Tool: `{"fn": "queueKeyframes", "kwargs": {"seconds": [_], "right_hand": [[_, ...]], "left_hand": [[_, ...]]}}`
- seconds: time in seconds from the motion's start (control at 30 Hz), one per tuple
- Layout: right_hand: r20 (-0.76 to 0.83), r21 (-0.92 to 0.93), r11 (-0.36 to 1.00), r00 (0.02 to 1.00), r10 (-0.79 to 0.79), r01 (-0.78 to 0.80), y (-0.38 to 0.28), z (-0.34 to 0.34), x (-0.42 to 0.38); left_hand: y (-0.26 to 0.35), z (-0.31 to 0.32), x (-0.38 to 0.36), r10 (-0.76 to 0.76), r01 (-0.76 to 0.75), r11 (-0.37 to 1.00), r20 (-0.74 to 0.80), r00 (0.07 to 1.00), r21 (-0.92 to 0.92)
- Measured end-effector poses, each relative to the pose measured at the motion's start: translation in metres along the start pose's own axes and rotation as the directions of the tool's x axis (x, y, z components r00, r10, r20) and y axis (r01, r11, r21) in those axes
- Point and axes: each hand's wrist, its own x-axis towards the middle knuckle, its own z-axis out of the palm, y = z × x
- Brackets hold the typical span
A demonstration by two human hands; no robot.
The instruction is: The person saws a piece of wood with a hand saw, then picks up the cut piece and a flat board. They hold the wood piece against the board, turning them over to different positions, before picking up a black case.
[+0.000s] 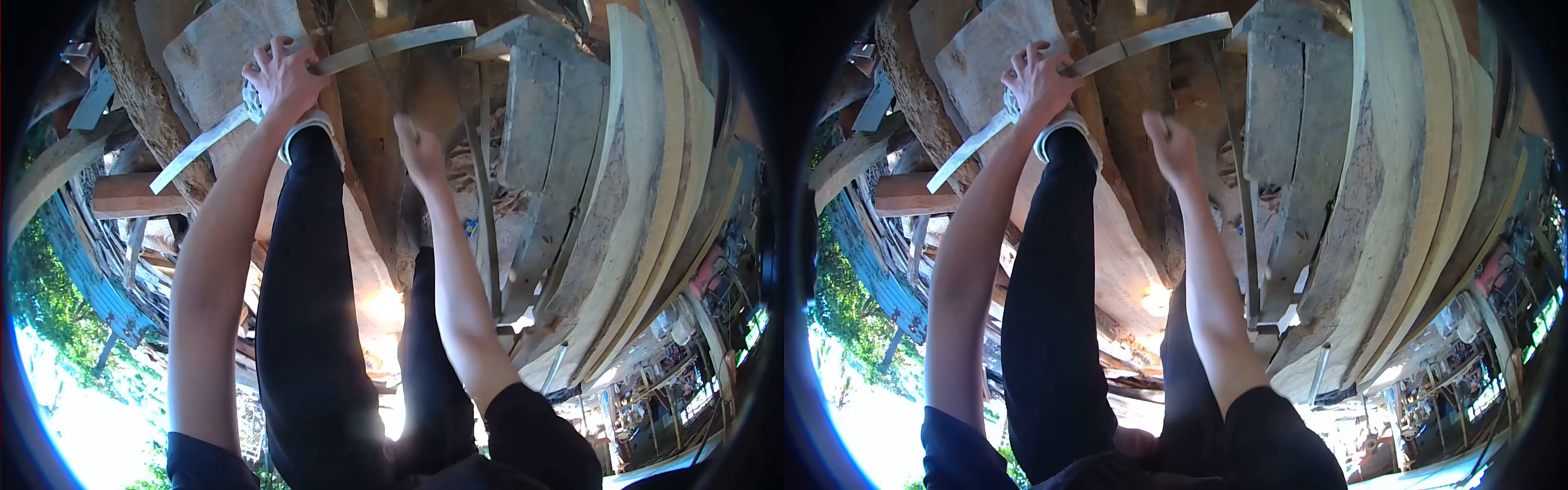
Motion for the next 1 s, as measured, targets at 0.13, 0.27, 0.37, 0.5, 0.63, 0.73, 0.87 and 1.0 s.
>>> {"fn": "queueKeyframes", "kwargs": {"seconds": [0.13,0.27,0.37,0.5,0.63,0.73,0.87,1.0], "right_hand": [[-0.046,0.061,0.998,0.999,0.023,-0.020,0.016,0.006,-0.012],[-0.075,0.045,0.993,0.991,0.110,-0.107,0.076,-0.012,-0.090],[-0.070,-0.001,1.000,0.998,0.004,-0.004,0.080,-0.003,-0.068],[0.018,0.031,0.998,0.998,-0.060,0.059,0.023,0.009,0.022],[-0.032,0.007,1.000,0.999,0.004,-0.003,0.049,-0.005,-0.032],[0.000,0.153,0.985,0.997,0.081,-0.080,0.075,-0.015,-0.081],[-0.002,0.123,0.991,0.999,-0.049,0.049,0.038,0.006,-0.002],[0.133,0.342,0.936,0.990,0.043,-0.087,-0.009,0.015,0.046]], "left_hand": [[0.000,-0.001,0.000,-0.008,0.008,1.000,0.014,1.000,-0.006],[0.000,-0.005,0.003,-0.020,0.020,1.000,-0.001,1.000,-0.021],[0.003,0.001,0.001,-0.023,0.023,1.000,0.026,0.999,-0.001],[-0.001,0.008,0.000,0.000,0.001,0.999,-0.023,1.000,0.036],[-0.004,0.006,0.001,0.012,-0.011,1.000,-0.003,1.000,0.028],[-0.002,0.003,0.001,0.010,-0.010,1.000,0.003,1.000,0.006],[-0.001,0.007,0.000,0.003,-0.002,1.000,-0.018,1.000,0.020],[0.000,0.005,0.001,0.009,-0.008,1.000,-0.036,0.999,0.006]]}}
